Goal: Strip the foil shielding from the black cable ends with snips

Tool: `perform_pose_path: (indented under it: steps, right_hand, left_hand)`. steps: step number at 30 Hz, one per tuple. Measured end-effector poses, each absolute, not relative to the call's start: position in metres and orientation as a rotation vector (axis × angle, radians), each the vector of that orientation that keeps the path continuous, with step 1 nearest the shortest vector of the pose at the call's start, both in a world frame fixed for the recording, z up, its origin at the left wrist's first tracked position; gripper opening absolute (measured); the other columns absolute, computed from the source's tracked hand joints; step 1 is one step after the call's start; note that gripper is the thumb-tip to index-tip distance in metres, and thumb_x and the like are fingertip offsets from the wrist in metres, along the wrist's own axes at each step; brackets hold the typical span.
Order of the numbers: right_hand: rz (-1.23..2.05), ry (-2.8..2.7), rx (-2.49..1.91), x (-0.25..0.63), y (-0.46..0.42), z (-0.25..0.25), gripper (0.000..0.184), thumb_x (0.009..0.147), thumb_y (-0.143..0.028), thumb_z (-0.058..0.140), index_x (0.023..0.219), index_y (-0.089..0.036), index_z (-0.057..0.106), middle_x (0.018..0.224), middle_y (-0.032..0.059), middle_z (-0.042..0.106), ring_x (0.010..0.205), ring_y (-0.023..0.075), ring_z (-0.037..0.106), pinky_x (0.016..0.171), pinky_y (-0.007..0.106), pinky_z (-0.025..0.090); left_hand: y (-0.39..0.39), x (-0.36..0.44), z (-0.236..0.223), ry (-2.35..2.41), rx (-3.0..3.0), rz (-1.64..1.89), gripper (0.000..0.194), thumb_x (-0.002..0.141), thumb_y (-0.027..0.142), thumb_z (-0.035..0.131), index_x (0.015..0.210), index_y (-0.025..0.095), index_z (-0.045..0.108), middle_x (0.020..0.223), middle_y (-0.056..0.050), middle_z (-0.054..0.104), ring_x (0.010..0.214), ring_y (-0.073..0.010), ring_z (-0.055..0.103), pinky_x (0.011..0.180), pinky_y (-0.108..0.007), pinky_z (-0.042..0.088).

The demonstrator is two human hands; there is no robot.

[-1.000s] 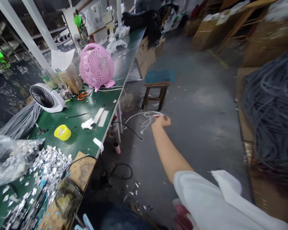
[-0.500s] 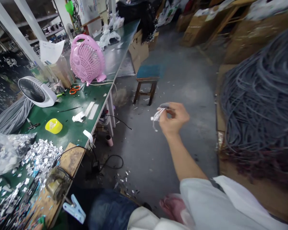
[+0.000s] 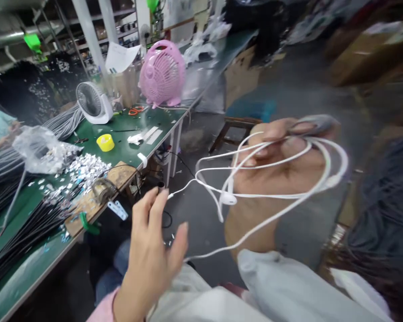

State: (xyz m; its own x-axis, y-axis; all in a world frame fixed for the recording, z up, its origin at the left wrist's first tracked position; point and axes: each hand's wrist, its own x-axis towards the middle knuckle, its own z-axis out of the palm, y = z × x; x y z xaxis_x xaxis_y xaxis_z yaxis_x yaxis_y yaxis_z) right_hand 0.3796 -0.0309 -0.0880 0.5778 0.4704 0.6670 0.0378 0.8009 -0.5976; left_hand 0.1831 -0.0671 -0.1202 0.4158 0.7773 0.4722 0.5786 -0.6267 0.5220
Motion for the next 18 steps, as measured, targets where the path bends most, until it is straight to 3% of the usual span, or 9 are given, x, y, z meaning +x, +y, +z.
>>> perform_pose_path:
  steps: [2,3,4,5,7,9,12,16,18]
  right_hand:
    - [0.533,-0.911,-0.512,0.362,-0.033,-0.081,0.027,0.064,-0.028,0.062,0.069,-0.021,0.036,0.066,-0.0044,0.036,0.048,0.0042,0.037,0.034,0.010,0.032]
    - [0.632,-0.890,-0.446,0.354,-0.032,-0.079,0.026,0.062,-0.026,0.062,0.070,-0.021,0.038,0.066,-0.0043,0.035,0.048,0.0044,0.033,0.033,0.010,0.029]
    - [0.701,-0.871,-0.393,0.348,-0.031,-0.078,0.025,0.061,-0.026,0.062,0.072,-0.022,0.041,0.067,-0.0041,0.034,0.048,0.0048,0.029,0.032,0.010,0.026]
    - [0.776,-0.840,-0.336,0.343,-0.029,-0.078,0.023,0.060,-0.025,0.062,0.074,-0.023,0.043,0.067,-0.0042,0.034,0.048,0.0051,0.027,0.031,0.009,0.023]
    - [0.942,-0.745,-0.234,0.336,-0.025,-0.082,0.023,0.057,-0.021,0.061,0.075,-0.023,0.047,0.065,-0.0046,0.034,0.048,0.0053,0.025,0.029,0.008,0.020]
    - [1.048,-0.645,-0.182,0.332,-0.022,-0.090,0.023,0.053,-0.017,0.058,0.073,-0.021,0.048,0.063,-0.0051,0.035,0.048,0.0045,0.028,0.030,0.007,0.023]
    - [1.109,-0.577,-0.236,0.321,-0.024,-0.108,0.021,0.050,-0.016,0.056,0.069,-0.019,0.047,0.062,-0.0052,0.039,0.051,0.0036,0.037,0.039,0.008,0.038]
    - [1.116,-0.575,-0.409,0.288,-0.042,-0.138,0.013,0.056,-0.021,0.056,0.067,-0.019,0.050,0.068,-0.0012,0.048,0.059,0.0081,0.048,0.053,0.020,0.049]
    - [1.040,-0.593,-0.514,0.265,-0.055,-0.155,0.011,0.060,-0.021,0.058,0.070,-0.021,0.054,0.074,0.0004,0.052,0.064,0.0110,0.051,0.057,0.024,0.049]
  left_hand:
    - [-0.056,0.193,-0.121,1.086,2.208,0.838,0.056,0.081,0.033,0.059,0.133,0.019,0.043,0.125,-0.010,0.052,0.113,-0.0219,0.050,0.091,-0.032,0.045]
    - [-0.051,0.192,-0.120,1.048,2.013,0.689,0.040,0.083,0.032,0.056,0.119,0.017,0.055,0.100,-0.007,0.064,0.091,-0.0187,0.060,0.076,-0.027,0.049]
    - [-0.048,0.187,-0.119,1.038,1.932,0.627,0.029,0.086,0.035,0.050,0.102,0.015,0.064,0.078,-0.003,0.064,0.070,-0.0147,0.060,0.062,-0.023,0.047]
    - [-0.047,0.179,-0.117,1.043,1.867,0.607,0.030,0.088,0.036,0.046,0.090,0.014,0.067,0.063,0.000,0.058,0.057,-0.0108,0.054,0.052,-0.020,0.041]
    - [-0.050,0.156,-0.110,1.113,1.843,0.661,0.033,0.089,0.037,0.044,0.084,0.014,0.067,0.054,0.004,0.046,0.049,-0.0070,0.041,0.045,-0.018,0.030]
    - [-0.058,0.129,-0.103,1.184,1.867,0.708,0.028,0.087,0.038,0.049,0.098,0.018,0.065,0.058,0.005,0.043,0.053,-0.0071,0.037,0.049,-0.018,0.029]
    - [-0.074,0.099,-0.103,1.264,1.946,0.660,0.029,0.085,0.039,0.052,0.106,0.021,0.062,0.061,0.005,0.047,0.054,-0.0086,0.043,0.051,-0.019,0.033]
    - [-0.102,0.099,-0.124,1.454,2.141,0.686,0.025,0.085,0.028,0.053,0.107,0.020,0.061,0.104,-0.006,0.060,0.094,-0.0165,0.057,0.083,-0.027,0.043]
    - [-0.119,0.115,-0.130,1.501,2.230,0.865,0.025,0.084,0.021,0.053,0.107,0.016,0.060,0.109,-0.010,0.060,0.099,-0.0179,0.056,0.086,-0.029,0.044]
